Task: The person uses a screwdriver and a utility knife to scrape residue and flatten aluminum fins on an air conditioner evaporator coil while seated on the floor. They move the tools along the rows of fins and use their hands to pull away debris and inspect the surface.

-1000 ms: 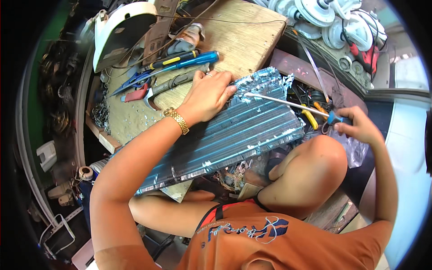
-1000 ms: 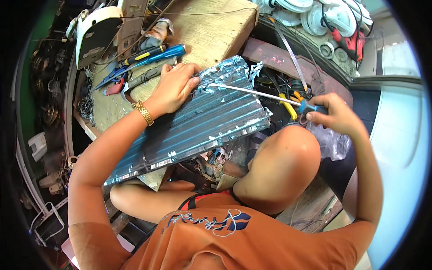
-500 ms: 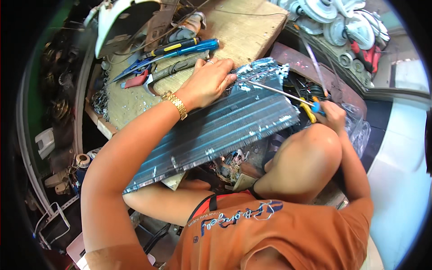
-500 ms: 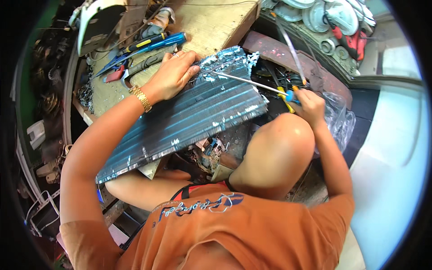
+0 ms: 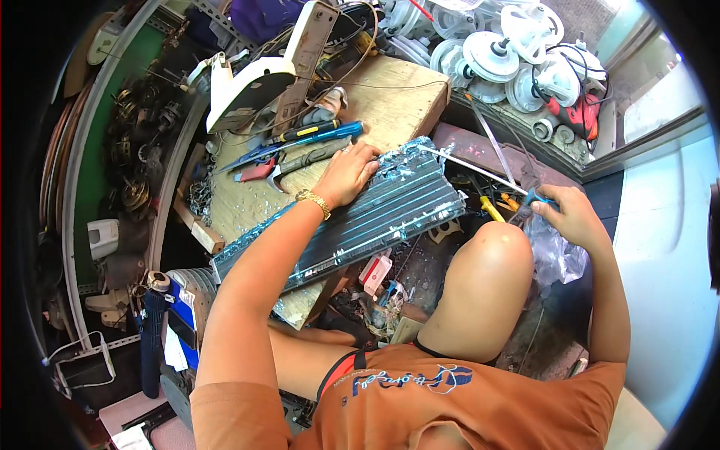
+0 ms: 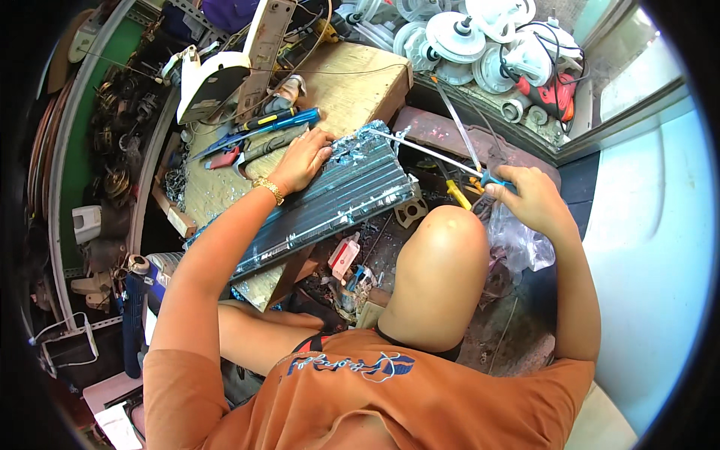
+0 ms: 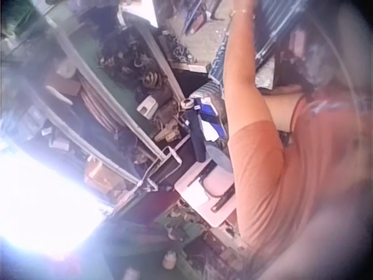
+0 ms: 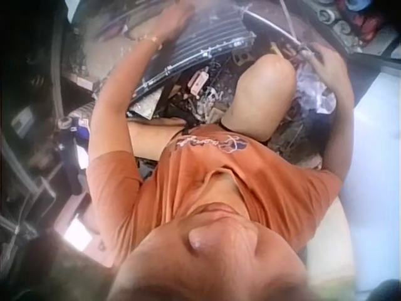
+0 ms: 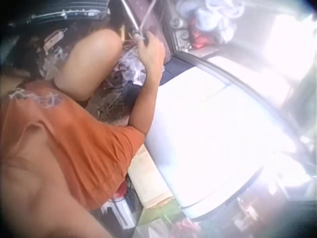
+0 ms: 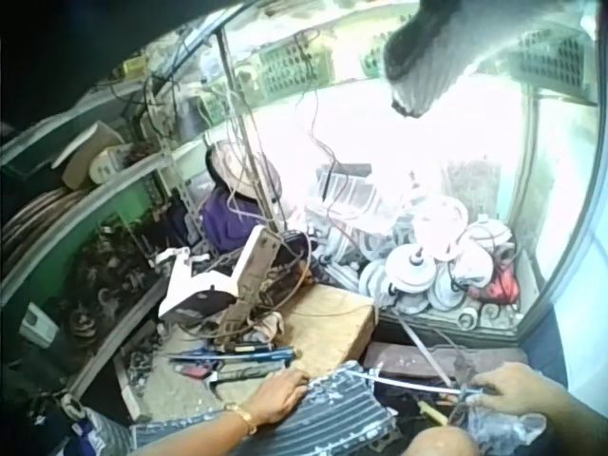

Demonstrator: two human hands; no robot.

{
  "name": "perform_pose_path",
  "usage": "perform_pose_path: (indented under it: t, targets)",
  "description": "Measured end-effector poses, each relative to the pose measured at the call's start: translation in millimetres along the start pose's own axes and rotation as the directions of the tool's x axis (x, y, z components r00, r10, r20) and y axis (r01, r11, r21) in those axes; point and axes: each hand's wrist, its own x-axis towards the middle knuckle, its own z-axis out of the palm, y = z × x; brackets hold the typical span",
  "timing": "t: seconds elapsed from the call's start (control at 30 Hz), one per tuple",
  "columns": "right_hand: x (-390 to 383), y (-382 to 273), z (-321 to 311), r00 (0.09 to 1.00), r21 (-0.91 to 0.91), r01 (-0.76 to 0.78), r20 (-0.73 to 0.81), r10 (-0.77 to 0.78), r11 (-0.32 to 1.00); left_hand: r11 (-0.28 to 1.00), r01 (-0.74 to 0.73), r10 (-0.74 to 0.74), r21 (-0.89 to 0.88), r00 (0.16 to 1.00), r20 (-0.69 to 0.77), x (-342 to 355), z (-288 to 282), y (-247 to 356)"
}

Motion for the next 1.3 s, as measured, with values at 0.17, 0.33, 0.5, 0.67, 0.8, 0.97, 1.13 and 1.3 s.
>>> perform_pose_path:
  t: [0.17, 0.33, 0.5, 0.67, 0.8, 0.97, 1.13, 1.3]
  targets:
    - [12, -24, -13, 0.977, 0.013, -0.097, 0.193, 0.093, 0.995, 0.999, -0.018, 0.019, -0.046, 1.0, 0.021, 1, -1, -2]
    - [33, -64, -47, 0.879, -0.004, -0.296, 0.391, 0.274, 0.955, 0.998, -0.043, 0.043, -0.049, 0.999, 0.0, 1, -2, -10]
    - [54, -120, -83, 0.833, -0.229, -0.274, 0.429, 0.349, 0.934, 0.994, -0.078, 0.078, -0.073, 0.997, -0.013, 6, -3, -11]
    - [97, -171, -91, 0.59, -0.416, -0.521, 0.455, 0.667, 0.745, 0.993, -0.059, 0.064, -0.106, 0.997, 0.038, 4, 1, -16]
    - [62, -114, -56, 0.702, -0.161, -0.511, 0.488, 0.519, 0.844, 0.988, -0.048, 0.057, -0.144, 0.996, 0.061, 3, -2, -17]
    - [39, -51, 0, 0.776, 0.142, -0.501, 0.511, 0.371, 0.854, 0.989, -0.062, 0.072, -0.134, 0.995, 0.069, 6, -3, -18]
    - [32, 16, 52, 0.974, 0.032, -0.012, 0.225, 0.005, 0.999, 0.99, 0.004, 0.013, -0.138, 0.992, 0.122, 8, -10, -17]
    - [36, 47, 91, 0.986, -0.132, 0.155, -0.045, -0.162, 0.979, 0.993, 0.001, 0.016, -0.122, 0.991, 0.134, 10, -10, -15]
